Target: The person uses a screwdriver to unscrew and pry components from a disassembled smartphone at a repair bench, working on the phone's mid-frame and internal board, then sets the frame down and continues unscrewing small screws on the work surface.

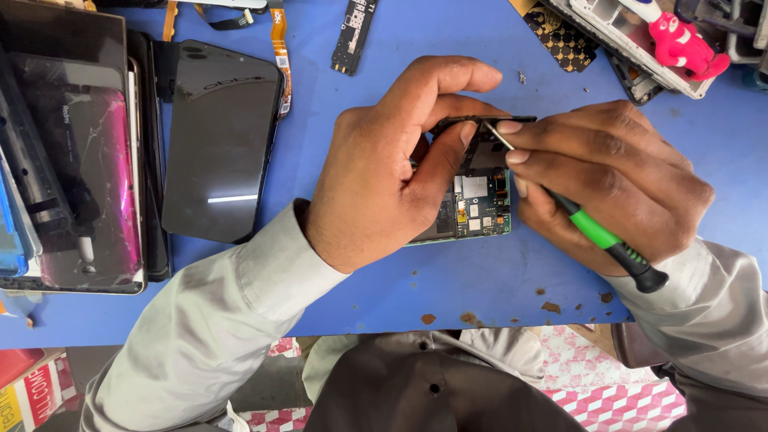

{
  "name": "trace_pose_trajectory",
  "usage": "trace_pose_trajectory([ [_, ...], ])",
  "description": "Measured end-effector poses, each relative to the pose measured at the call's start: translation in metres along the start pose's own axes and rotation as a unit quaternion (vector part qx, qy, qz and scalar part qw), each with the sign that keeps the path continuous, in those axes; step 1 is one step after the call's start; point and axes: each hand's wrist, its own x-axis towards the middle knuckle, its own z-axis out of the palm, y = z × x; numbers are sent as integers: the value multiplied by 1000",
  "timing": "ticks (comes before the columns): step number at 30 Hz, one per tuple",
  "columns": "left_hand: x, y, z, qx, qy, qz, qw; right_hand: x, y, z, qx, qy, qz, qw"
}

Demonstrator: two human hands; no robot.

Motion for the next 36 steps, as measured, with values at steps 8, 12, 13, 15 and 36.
trace_pose_trajectory([
  [8, 1, 2, -1, 9, -2, 4, 1000, 2, 0, 2, 4, 9, -14, 1000],
  [12, 3, 2, -2, 16, 4, -18, 1000, 4, -1, 0, -9, 19, -10, 1000],
  [13, 2, 3, -1, 12, 4, -13, 1000, 4, -1, 0, -6, 14, -6, 1000],
  [15, 2, 3, -1, 6, 6, -2, 1000, 4, -2, -1, 1, 4, 1, 1000],
  [36, 0, 3, 2, 37, 14, 16, 999, 2, -4, 1, -15, 14, 11, 1000],
])
